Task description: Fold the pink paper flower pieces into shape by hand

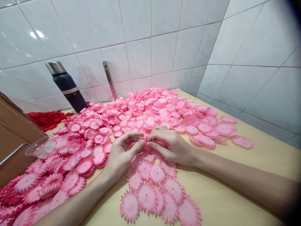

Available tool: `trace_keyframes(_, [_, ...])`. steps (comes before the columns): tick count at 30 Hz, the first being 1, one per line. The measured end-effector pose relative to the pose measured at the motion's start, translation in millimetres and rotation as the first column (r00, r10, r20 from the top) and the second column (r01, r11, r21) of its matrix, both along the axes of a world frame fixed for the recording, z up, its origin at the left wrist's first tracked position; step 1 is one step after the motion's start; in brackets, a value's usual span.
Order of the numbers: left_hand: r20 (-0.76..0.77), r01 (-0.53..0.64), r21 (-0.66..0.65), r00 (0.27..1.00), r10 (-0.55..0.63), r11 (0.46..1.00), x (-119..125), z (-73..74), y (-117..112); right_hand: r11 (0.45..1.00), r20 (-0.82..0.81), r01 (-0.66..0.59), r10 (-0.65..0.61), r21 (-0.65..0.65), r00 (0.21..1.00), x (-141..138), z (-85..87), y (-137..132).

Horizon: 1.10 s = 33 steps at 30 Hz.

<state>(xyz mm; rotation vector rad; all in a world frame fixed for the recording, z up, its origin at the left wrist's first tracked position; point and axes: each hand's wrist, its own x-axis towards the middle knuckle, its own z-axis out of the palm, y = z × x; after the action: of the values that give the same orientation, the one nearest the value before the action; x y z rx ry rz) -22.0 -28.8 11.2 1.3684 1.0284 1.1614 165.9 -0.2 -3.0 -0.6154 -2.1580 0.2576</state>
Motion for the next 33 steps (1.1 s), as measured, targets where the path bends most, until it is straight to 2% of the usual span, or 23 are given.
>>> trace_keyframes(4, [0.0, -0.016, -0.008, 1.0, 0.016, 1.0, 0.7, 0.7, 0.1, 0.998, -0.008, -0.023, 0.022, -0.054, 1.0, 0.0, 1.8, -1.6])
trace_keyframes(9, [-0.023, -0.031, 0.029, 0.999, 0.031, 0.999, 0.8, -1.2, 1.6, 0.994, -0.015, 0.007, -0.009, -0.11, 1.0, 0.1, 2.8, -3.0])
trace_keyframes(13, [-0.037, -0.039, 0.082, 0.998, 0.042, 0.996, 1.0, -3.6, 1.9, 0.989, -0.061, 0.122, -0.128, -0.088, 0.99, 0.1, 2.7, -1.9])
trace_keyframes(16, [0.001, -0.036, 0.061, 0.999, 0.036, 0.997, 1.5, -5.0, 1.8, 0.956, -0.152, 0.239, -0.266, -0.172, 0.952, -0.9, 3.9, -2.2])
trace_keyframes(21, [0.047, -0.039, 0.028, 0.998, 0.038, 0.999, 0.9, -5.5, 2.7, 0.951, -0.159, 0.241, -0.273, -0.195, 0.949, -0.6, 3.5, -0.1])
trace_keyframes(23, [0.033, -0.063, 0.056, 0.998, 0.062, 0.996, 0.3, -5.7, 3.5, 0.904, -0.229, 0.326, -0.392, -0.277, 0.891, 2.1, 1.8, 4.5])
trace_keyframes(25, [0.04, -0.083, 0.061, 0.996, 0.081, 0.995, 0.1, -6.2, 4.1, 0.832, -0.314, 0.408, -0.528, -0.376, 0.789, 5.2, 0.2, 9.6])
trace_keyframes(27, [0.061, -0.098, 0.035, 0.994, 0.095, 0.995, 0.1, -6.9, 4.4, 0.802, -0.356, 0.44, -0.581, -0.404, 0.732, 6.7, -0.1, 12.1])
trace_keyframes(28, [0.066, -0.105, 0.025, 0.993, 0.103, 0.994, 0.2, -7.2, 4.4, 0.809, -0.362, 0.44, -0.574, -0.391, 0.734, 6.6, 0.3, 11.8])
trace_keyframes(30, [0.05, -0.109, 0.035, 0.993, 0.108, 0.993, 0.2, -7.3, 4.3, 0.855, -0.338, 0.417, -0.508, -0.307, 0.792, 4.6, 1.6, 8.3])
trace_keyframes(33, [0.004, -0.073, 0.085, 0.997, 0.073, 0.994, -0.2, -5.8, 3.2, 0.958, -0.191, 0.275, -0.285, -0.077, 0.939, 0.9, 2.6, 1.4])
